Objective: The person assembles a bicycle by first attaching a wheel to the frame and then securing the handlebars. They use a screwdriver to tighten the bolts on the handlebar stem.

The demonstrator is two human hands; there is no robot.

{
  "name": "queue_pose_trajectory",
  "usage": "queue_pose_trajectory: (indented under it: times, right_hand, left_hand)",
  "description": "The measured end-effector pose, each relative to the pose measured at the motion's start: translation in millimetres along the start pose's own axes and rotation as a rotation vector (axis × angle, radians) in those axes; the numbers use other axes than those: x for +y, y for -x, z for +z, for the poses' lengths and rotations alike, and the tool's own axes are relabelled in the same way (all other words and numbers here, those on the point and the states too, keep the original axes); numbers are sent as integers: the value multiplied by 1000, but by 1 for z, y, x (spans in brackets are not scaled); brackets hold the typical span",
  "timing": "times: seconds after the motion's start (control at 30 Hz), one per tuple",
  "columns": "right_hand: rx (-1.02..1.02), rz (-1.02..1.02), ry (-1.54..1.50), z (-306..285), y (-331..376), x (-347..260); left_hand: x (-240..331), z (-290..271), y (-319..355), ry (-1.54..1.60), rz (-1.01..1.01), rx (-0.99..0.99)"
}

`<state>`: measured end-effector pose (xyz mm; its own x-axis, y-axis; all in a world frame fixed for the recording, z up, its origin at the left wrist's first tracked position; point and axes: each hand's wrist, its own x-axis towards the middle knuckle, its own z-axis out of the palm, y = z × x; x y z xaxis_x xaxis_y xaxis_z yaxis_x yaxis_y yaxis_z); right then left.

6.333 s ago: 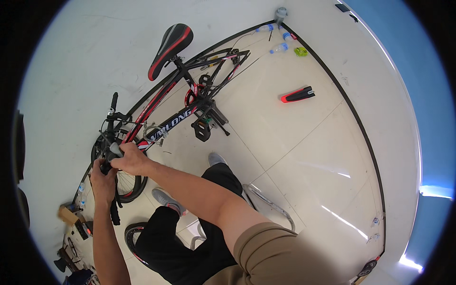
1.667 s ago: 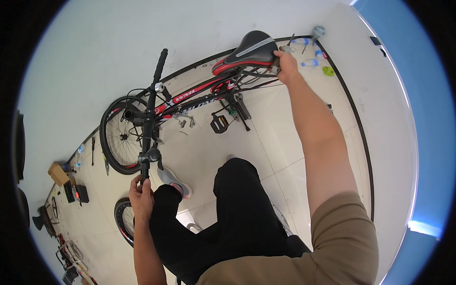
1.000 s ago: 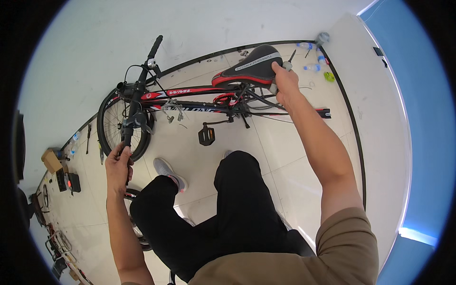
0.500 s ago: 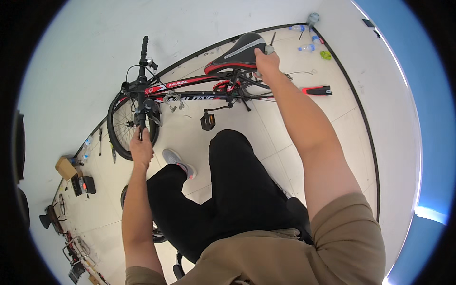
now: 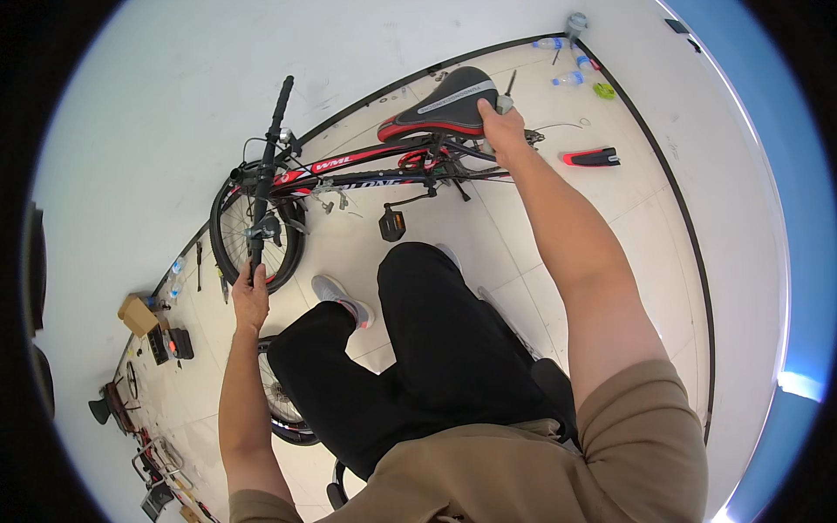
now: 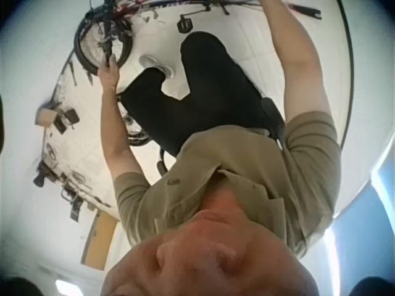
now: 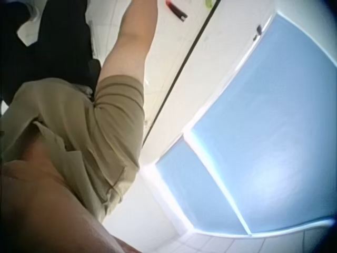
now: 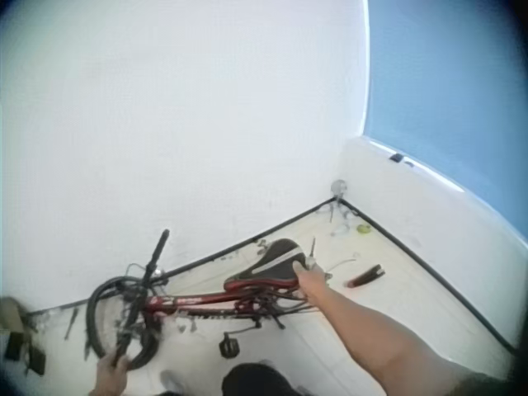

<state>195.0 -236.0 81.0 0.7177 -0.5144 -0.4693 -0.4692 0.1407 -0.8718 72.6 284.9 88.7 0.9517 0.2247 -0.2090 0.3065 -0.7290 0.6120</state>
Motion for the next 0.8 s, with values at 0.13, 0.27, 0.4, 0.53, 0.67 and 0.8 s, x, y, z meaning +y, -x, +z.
queue_pose_trajectory:
  times: [0.13, 0.27, 0.4, 0.53, 0.67, 0.8]
  right_hand:
    - [-6, 19, -53, -8, -25, 22]
    - [-36, 57, -77, -8, -24, 29]
    - [-15, 103, -37, -12, -36, 34]
    - [1, 64, -79, -11, -7, 37]
    - [-9, 70, -165, -44, 36, 61]
    - [-227, 497, -558, -92, 117, 56]
  left_hand:
    - [-13, 3, -6, -22, 42, 23]
    - [-9, -2, -1, -8, 86, 56]
    - [-6, 2, -1, 16, 96, 66]
    - [-4, 5, 3, 47, 52, 63]
    - [-2, 13, 0, 9, 92, 91]
    - [-11, 14, 0, 19, 91, 95]
